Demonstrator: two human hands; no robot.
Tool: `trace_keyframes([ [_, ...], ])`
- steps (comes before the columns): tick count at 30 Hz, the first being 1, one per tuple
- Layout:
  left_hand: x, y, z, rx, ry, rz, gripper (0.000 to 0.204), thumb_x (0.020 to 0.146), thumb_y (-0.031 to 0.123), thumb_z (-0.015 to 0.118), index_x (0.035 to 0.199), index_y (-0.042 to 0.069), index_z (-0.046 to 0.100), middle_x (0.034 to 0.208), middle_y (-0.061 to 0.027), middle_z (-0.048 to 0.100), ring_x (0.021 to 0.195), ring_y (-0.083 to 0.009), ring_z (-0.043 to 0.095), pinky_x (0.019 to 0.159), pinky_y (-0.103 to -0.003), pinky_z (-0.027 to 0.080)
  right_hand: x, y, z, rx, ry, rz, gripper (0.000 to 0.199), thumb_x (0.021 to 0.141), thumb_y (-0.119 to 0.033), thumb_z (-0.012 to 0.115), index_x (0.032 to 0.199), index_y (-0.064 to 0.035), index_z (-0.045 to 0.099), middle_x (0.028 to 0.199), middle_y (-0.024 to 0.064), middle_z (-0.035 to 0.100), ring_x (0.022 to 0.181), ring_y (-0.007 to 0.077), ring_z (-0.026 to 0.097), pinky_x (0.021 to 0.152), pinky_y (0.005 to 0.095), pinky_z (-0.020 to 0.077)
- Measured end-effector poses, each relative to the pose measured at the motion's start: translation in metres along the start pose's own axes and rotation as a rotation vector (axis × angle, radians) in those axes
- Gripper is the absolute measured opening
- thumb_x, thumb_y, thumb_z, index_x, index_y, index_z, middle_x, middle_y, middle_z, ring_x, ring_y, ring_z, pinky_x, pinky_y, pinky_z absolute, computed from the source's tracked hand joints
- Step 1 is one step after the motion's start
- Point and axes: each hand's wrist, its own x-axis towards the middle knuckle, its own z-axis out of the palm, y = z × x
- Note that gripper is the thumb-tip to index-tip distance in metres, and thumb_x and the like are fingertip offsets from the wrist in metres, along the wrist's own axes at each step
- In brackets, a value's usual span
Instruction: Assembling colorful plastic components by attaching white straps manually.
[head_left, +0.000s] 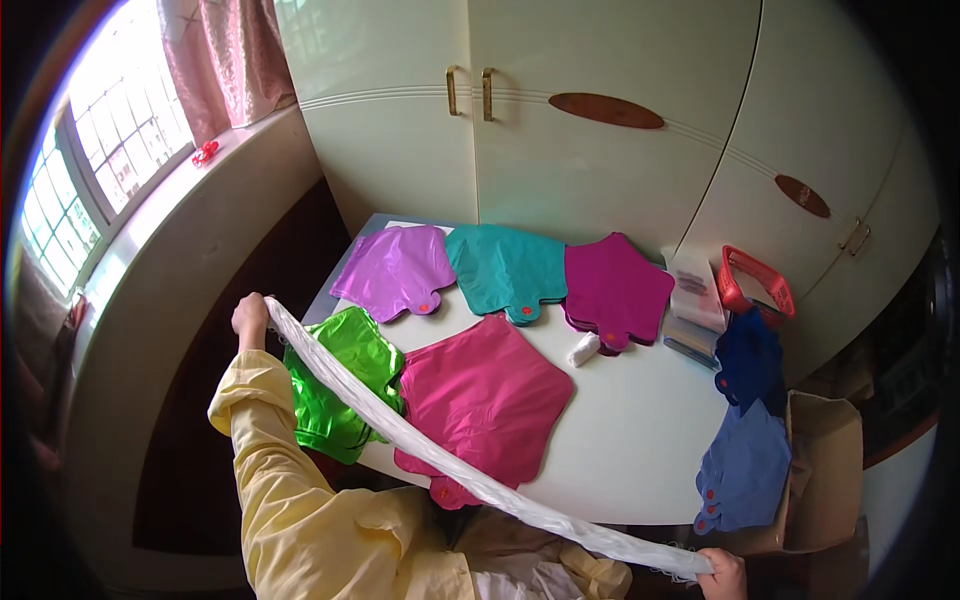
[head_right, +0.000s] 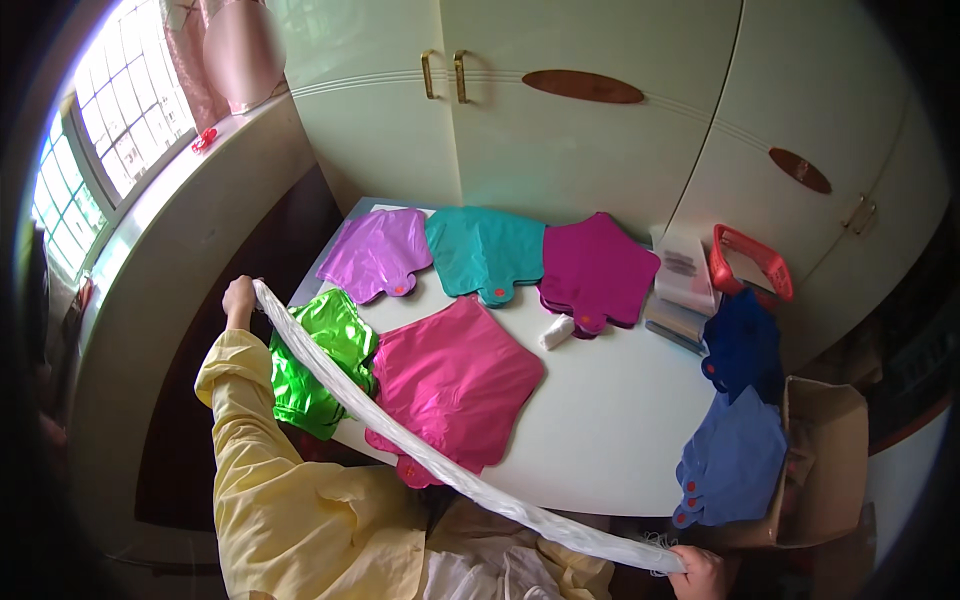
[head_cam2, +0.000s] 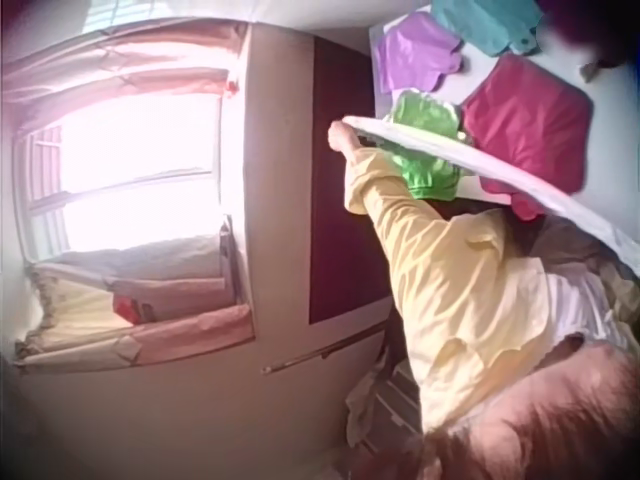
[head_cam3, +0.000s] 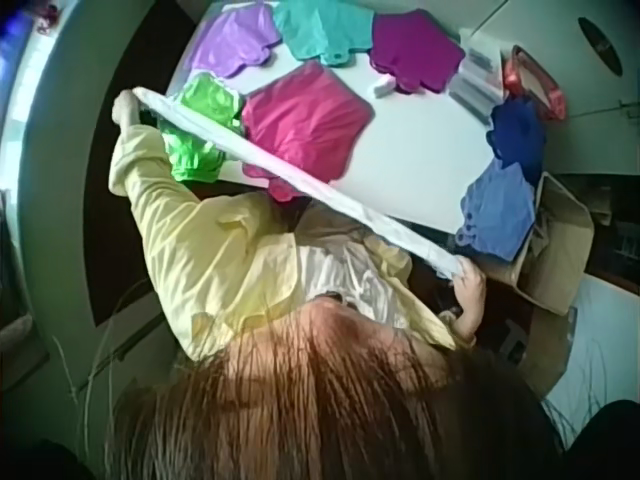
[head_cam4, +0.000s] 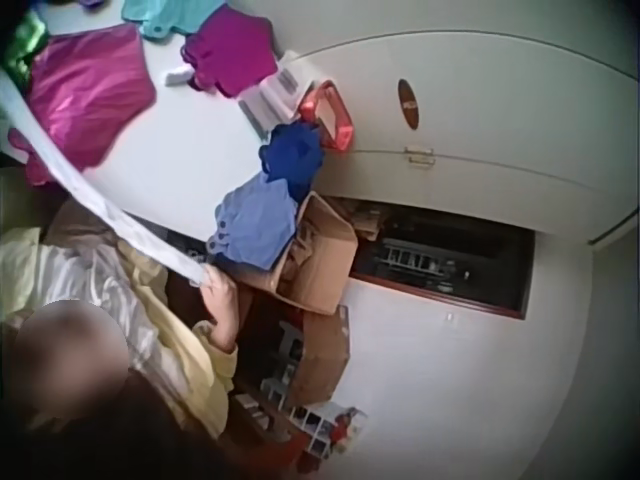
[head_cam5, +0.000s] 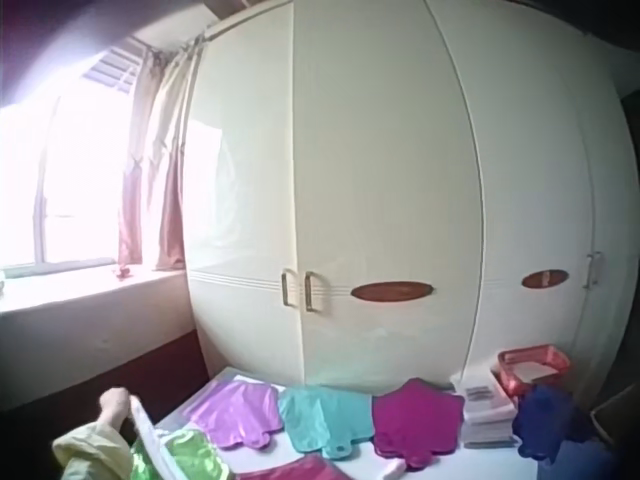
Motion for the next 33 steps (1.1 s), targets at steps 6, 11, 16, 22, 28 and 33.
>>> trace_keyframes([
  [6, 0.027, 0.052, 0.035, -0.513, 0.042, 0.343, 0.022, 0.078, 0.024, 0.061, 0.088, 0.003, 0.063, 0.087, -0.0197, 0.063, 0.087, -0.0339, 0.061, 0.072, -0.039, 0.047, 0.000, 0.039, 0.006, -0.223, 0.322, -0.055, 0.023, 0.063, -0.001, 0.058, 0.086, -0.0025, 0.060, 0.079, 0.0167, 0.061, 0.077, 0.0342, 0.060, 0.069, 0.0390, 0.0478],
  [11, 0.046, 0.054, 0.073, -0.222, 0.116, 0.674, 0.023, 0.079, 0.019, 0.054, 0.096, 0.006, 0.061, 0.096, -0.0185, 0.061, 0.092, -0.0338, 0.058, 0.077, -0.040, 0.046, 0.007, 0.065, -0.029, -0.298, 0.572, 0.010, 0.029, 0.063, 0.003, 0.053, 0.091, -0.0027, 0.056, 0.087, 0.0163, 0.058, 0.084, 0.0367, 0.055, 0.075, 0.0434, 0.0439],
  [16, 0.043, 0.056, 0.094, -0.022, 0.066, 0.770, 0.015, 0.080, 0.013, 0.043, 0.078, 0.003, 0.054, 0.084, -0.0186, 0.059, 0.084, -0.0388, 0.056, 0.071, -0.048, 0.045, -0.014, 0.095, -0.060, -0.452, 0.679, 0.173, 0.029, 0.063, 0.007, 0.050, 0.089, -0.0047, 0.055, 0.086, 0.0150, 0.054, 0.084, 0.0379, 0.053, 0.072, 0.0441, 0.0439],
  [22, 0.035, 0.081, 0.095, 0.102, 0.048, 0.964, 0.013, 0.075, 0.005, 0.047, 0.078, 0.002, 0.059, 0.082, -0.0188, 0.058, 0.080, -0.0359, 0.059, 0.069, -0.044, 0.047, -0.018, 0.143, -0.107, -0.440, 0.757, 0.308, 0.032, 0.062, 0.011, 0.051, 0.091, -0.0029, 0.054, 0.088, 0.0167, 0.053, 0.088, 0.0381, 0.053, 0.072, 0.0417, 0.0440],
  [28, 0.034, 0.075, 0.098, 0.062, 0.093, 0.911, 0.007, 0.069, 0.002, 0.056, 0.074, 0.001, 0.059, 0.080, -0.0193, 0.059, 0.079, -0.0365, 0.059, 0.068, -0.044, 0.048, 0.060, 0.187, -0.136, -0.493, 0.669, 0.221, 0.025, 0.069, 0.003, 0.056, 0.093, -0.0042, 0.056, 0.095, 0.0156, 0.056, 0.091, 0.0361, 0.055, 0.077, 0.0420, 0.0454],
  [33, 0.034, 0.075, 0.096, 0.035, 0.102, 0.864, 0.007, 0.068, 0.003, 0.058, 0.074, 0.000, 0.059, 0.080, -0.0196, 0.059, 0.078, -0.0365, 0.060, 0.067, -0.044, 0.049, 0.115, 0.205, -0.152, -0.494, 0.636, 0.226, 0.020, 0.072, 0.001, 0.055, 0.091, -0.0037, 0.057, 0.096, 0.0157, 0.056, 0.092, 0.0360, 0.055, 0.078, 0.0422, 0.0453],
])
